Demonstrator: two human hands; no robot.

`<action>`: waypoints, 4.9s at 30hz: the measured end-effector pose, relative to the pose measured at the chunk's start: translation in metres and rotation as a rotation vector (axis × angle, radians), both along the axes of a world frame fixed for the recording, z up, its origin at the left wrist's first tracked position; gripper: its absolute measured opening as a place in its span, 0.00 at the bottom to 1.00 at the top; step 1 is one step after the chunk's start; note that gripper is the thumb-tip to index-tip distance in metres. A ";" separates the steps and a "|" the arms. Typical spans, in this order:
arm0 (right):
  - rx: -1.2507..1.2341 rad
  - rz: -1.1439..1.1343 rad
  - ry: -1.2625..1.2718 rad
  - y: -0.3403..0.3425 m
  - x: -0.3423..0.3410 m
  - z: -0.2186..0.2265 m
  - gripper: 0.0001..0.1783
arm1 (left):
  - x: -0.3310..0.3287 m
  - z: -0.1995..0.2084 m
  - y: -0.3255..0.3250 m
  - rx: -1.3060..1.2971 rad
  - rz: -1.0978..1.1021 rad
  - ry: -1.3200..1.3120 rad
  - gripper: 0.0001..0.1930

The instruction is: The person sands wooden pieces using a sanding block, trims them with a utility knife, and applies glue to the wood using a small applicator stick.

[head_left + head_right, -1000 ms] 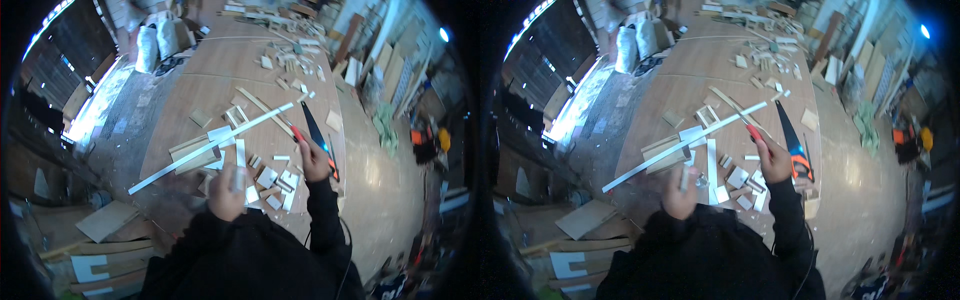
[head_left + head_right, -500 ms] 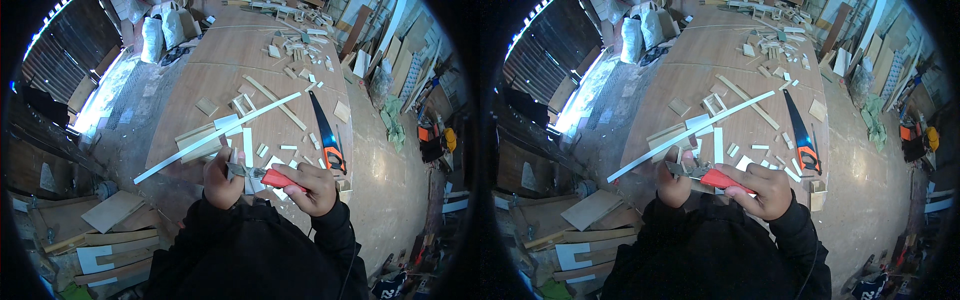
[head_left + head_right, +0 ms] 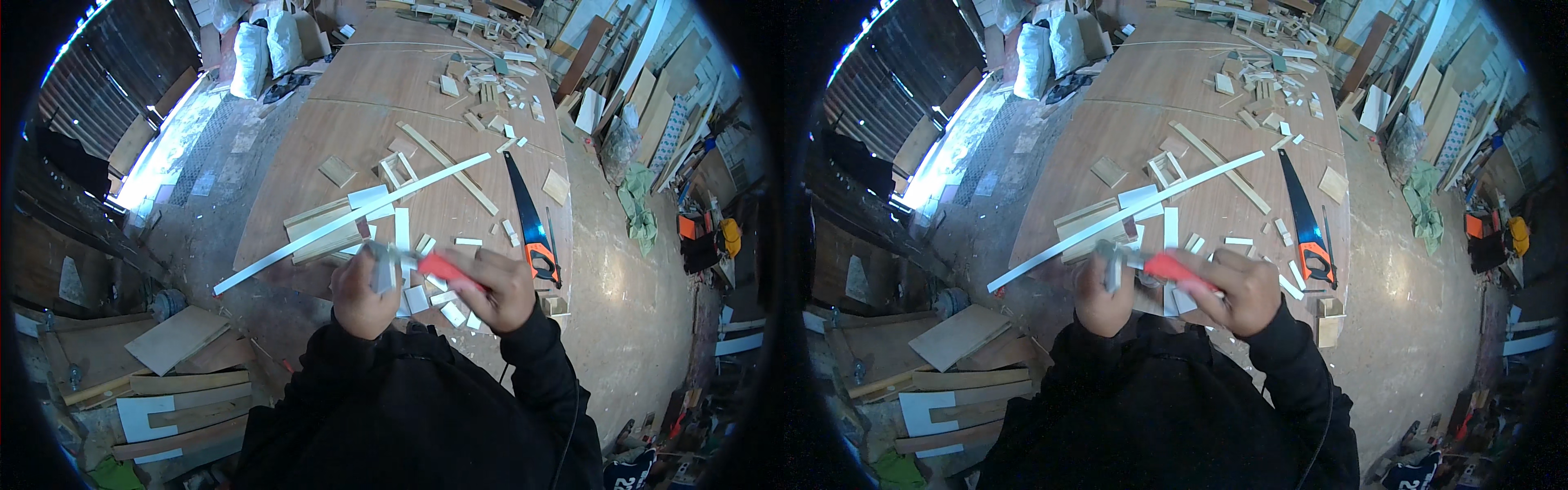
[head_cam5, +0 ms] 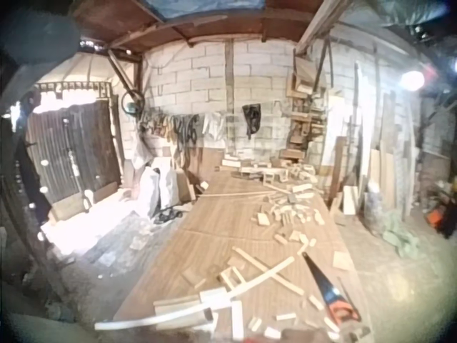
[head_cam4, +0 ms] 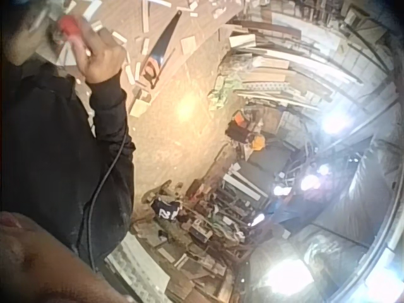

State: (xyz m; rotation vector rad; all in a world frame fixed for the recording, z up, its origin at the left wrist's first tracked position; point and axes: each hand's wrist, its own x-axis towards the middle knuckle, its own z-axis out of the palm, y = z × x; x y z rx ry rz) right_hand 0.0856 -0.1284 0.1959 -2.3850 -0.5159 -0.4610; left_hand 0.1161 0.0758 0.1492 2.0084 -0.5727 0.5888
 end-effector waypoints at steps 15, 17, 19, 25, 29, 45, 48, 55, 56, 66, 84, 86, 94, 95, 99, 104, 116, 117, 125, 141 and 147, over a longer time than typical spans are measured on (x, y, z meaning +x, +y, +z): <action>0.086 0.133 0.064 -0.013 -0.011 0.027 0.20 | 0.002 0.022 -0.012 -0.239 0.067 0.160 0.08; 0.074 0.131 0.039 -0.013 -0.009 0.022 0.20 | 0.003 0.019 -0.011 -0.202 0.062 0.159 0.08; 0.070 0.155 0.051 -0.012 -0.008 0.021 0.20 | 0.005 0.013 -0.008 -0.165 0.065 0.157 0.08; 0.007 0.074 0.053 -0.012 -0.007 0.020 0.21 | 0.005 0.012 -0.008 -0.117 0.086 0.120 0.12; 0.006 0.089 0.085 -0.016 -0.005 0.022 0.21 | 0.004 0.013 -0.005 -0.093 0.079 0.049 0.13; 0.437 -0.080 0.090 -0.017 0.013 -0.004 0.18 | 0.002 0.019 0.002 -0.332 -0.139 0.492 0.12; 0.415 0.000 -0.044 -0.011 -0.006 0.017 0.20 | -0.002 0.022 0.001 -0.446 -0.136 0.588 0.11; 0.072 0.079 0.056 -0.004 -0.018 0.027 0.21 | -0.007 0.019 -0.009 -0.334 0.026 0.199 0.06; 0.078 0.083 0.060 -0.003 -0.019 0.028 0.21 | -0.006 0.018 -0.006 -0.316 -0.020 0.194 0.06; -0.453 -0.357 0.012 -0.012 0.018 -0.031 0.17 | -0.031 0.049 0.002 -0.130 -0.345 0.180 0.08; 0.349 0.099 0.201 0.005 -0.014 0.011 0.20 | 0.006 0.016 0.022 -1.161 -0.829 1.239 0.07; 0.395 0.058 0.243 0.007 -0.017 0.015 0.21 | 0.007 0.014 0.021 -1.182 -0.910 1.256 0.07; 0.484 -0.013 0.263 -0.003 -0.022 0.015 0.22 | 0.009 0.004 0.016 -0.774 -0.506 0.719 0.16; 0.508 -0.016 0.266 -0.004 -0.022 0.014 0.23 | 0.010 0.001 0.015 -0.772 -0.510 0.721 0.16; 0.490 -0.027 0.284 -0.007 -0.023 0.012 0.23 | 0.011 0.011 0.011 -0.704 -0.437 0.673 0.11; 0.407 -0.028 0.151 -0.004 -0.017 0.006 0.21 | 0.012 0.003 0.011 -0.582 -0.421 0.689 0.10; 0.094 0.016 0.133 0.001 -0.021 0.015 0.22 | 0.010 0.006 0.004 -0.244 -0.112 0.334 0.08; 0.074 0.023 0.148 0.000 -0.020 0.016 0.22 | 0.010 0.013 0.003 -0.228 -0.105 0.405 0.09; 0.057 0.058 0.128 0.002 -0.018 0.017 0.22 | 0.009 0.015 -0.002 -0.199 0.009 0.242 0.14; -0.068 -0.304 -0.015 -0.030 0.044 -0.051 0.17 | -0.024 0.038 -0.010 -0.361 -0.346 0.139 0.07; 0.367 -0.044 0.030 -0.006 0.001 0.027 0.18 | 0.010 0.016 0.004 -0.319 -0.114 0.547 0.09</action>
